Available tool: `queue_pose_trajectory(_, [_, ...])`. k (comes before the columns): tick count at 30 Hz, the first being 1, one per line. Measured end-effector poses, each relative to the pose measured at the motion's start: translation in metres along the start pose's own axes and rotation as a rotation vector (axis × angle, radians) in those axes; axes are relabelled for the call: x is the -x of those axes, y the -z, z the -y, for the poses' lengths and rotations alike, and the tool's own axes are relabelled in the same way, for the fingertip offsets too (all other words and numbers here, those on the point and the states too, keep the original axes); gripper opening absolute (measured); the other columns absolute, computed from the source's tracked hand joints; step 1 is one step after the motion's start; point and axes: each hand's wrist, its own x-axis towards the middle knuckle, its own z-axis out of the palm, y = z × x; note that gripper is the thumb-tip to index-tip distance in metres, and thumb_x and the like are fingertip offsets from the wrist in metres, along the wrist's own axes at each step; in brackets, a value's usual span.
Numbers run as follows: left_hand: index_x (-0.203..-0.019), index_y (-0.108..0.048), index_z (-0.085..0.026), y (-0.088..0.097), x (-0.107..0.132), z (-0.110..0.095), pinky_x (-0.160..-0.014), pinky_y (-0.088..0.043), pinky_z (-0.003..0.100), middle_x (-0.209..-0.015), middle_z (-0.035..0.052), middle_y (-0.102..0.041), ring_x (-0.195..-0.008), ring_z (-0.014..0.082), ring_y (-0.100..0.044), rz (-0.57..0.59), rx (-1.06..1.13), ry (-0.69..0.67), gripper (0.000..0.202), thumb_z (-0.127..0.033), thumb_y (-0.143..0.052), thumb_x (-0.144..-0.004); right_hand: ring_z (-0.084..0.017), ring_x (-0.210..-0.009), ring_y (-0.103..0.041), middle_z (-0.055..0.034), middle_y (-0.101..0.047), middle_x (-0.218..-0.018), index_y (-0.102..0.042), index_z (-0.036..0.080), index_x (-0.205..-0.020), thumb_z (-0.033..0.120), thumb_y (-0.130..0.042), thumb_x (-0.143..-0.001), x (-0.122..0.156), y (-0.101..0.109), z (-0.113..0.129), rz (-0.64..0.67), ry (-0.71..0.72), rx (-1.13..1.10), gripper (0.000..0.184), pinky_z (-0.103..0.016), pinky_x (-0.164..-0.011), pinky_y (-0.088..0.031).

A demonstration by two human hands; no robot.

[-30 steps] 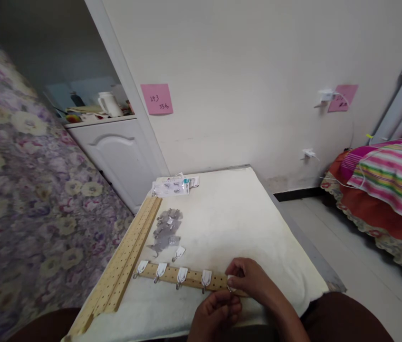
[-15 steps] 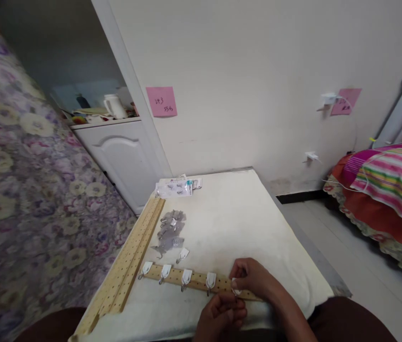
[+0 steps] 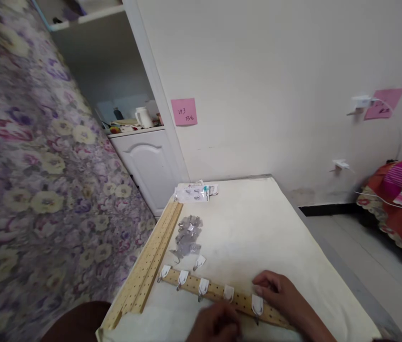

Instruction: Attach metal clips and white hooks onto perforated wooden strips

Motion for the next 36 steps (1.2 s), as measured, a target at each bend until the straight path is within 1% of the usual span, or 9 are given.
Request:
queue_pose_trajectory(2, [-0.077,-0.059,-0.020,0.034,-0.005,-0.026,-0.062,-0.039,0.024,-0.072,0.0013,-0.063,-0.069,0.0156,-0.056,-0.208,-0.369,-0.141,0.014,-0.027,-0.048,-0.082,-0.014,-0.063,-0.049,0.0003,-0.057,-0.068,-0.063,0.018,-0.085,0.044,-0.058,-0.078,0.003,0.006,-0.001,-0.068,-0.003,0.013,0.028,-0.025,-0.058,-0.037])
queue_pose_trajectory(4, [-0.082,-0.059,-0.020,0.066,-0.014,-0.045,-0.070,-0.039,0.026,-0.082,0.0040,-0.063,-0.080,0.0176,-0.057,-0.360,-0.836,-0.141,0.016,-0.020,-0.043,-0.083,-0.013,-0.061,-0.047,0.0004,-0.056,-0.068,-0.063,0.019,-0.085,0.045,-0.057,-0.078,0.005,0.013,-0.001,-0.123,-0.021,0.038,0.029,-0.025,-0.057,-0.036])
queue_pose_trajectory(5, [-0.086,-0.059,-0.020,0.079,-0.019,-0.050,-0.073,-0.039,0.026,-0.089,0.0054,-0.063,-0.085,0.0186,-0.056,-0.368,-1.057,-0.091,0.016,-0.018,-0.044,-0.081,-0.013,-0.060,-0.045,0.0006,-0.055,-0.067,-0.063,0.019,-0.086,0.046,-0.056,-0.078,0.005,0.015,0.000,-0.145,-0.033,0.050,0.029,-0.025,-0.056,-0.036])
queue_pose_trajectory(9, [-0.083,-0.063,-0.018,0.101,-0.038,-0.047,-0.082,-0.038,0.032,-0.094,0.0098,-0.063,-0.093,0.0239,-0.055,-0.335,-1.222,0.000,0.014,-0.016,-0.051,-0.075,-0.012,-0.057,-0.041,0.0001,-0.054,-0.067,-0.064,0.020,-0.087,0.049,-0.055,-0.077,0.006,0.021,0.002,-0.197,-0.053,0.066,0.032,-0.025,-0.051,-0.034])
queue_pose_trajectory(14, [-0.089,-0.066,-0.017,0.097,-0.053,-0.036,-0.088,-0.037,0.035,-0.100,0.0117,-0.065,-0.100,0.0255,-0.055,-0.280,-1.325,0.081,0.019,-0.019,-0.053,-0.076,-0.013,-0.057,-0.043,0.0008,-0.054,-0.066,-0.065,0.020,-0.089,0.049,-0.056,-0.076,0.008,0.020,0.002,-0.219,-0.069,0.057,0.033,-0.023,-0.051,-0.036])
queue_pose_trajectory(21, [-0.087,-0.069,-0.015,0.101,-0.065,-0.038,-0.086,-0.038,0.037,-0.099,0.0138,-0.069,-0.098,0.0257,-0.060,-0.242,-1.410,0.177,0.026,-0.014,-0.043,-0.080,-0.012,-0.058,-0.044,0.0011,-0.056,-0.068,-0.066,0.020,-0.090,0.048,-0.057,-0.077,0.010,0.022,0.003,-0.232,-0.056,0.035,0.033,-0.023,-0.053,-0.037])
queue_pose_trajectory(27, [-0.086,-0.066,-0.015,0.099,-0.059,-0.052,-0.075,-0.040,0.034,-0.092,0.0127,-0.070,-0.088,0.0262,-0.064,-0.265,-1.397,0.105,0.024,-0.018,-0.042,-0.084,-0.012,-0.058,-0.045,-0.0004,-0.060,-0.072,-0.065,0.019,-0.089,0.045,-0.057,-0.077,0.009,0.019,0.006,-0.270,-0.022,-0.026,0.030,-0.023,-0.052,-0.036])
queue_pose_trajectory(31, [-0.084,-0.061,-0.021,0.075,-0.044,-0.067,-0.066,-0.038,0.025,-0.087,0.0030,-0.069,-0.081,0.0173,-0.063,-0.248,-1.313,-0.027,0.023,-0.026,-0.039,-0.089,-0.010,-0.055,-0.043,0.0007,-0.058,-0.069,-0.064,0.017,-0.087,0.042,-0.059,-0.077,0.009,0.011,0.017,-0.264,0.018,-0.088,0.027,-0.022,-0.051,-0.034])
queue_pose_trajectory(36, [-0.080,-0.060,-0.023,0.022,-0.024,-0.078,-0.064,-0.036,0.024,-0.083,-0.0004,-0.068,-0.077,0.0162,-0.061,-0.178,-1.065,-0.120,0.013,-0.026,-0.048,-0.085,-0.009,-0.053,-0.048,0.0025,-0.056,-0.065,-0.061,0.017,-0.089,0.042,-0.063,-0.075,0.011,-0.001,0.030,-0.180,0.075,-0.190,0.029,-0.022,-0.051,-0.037])
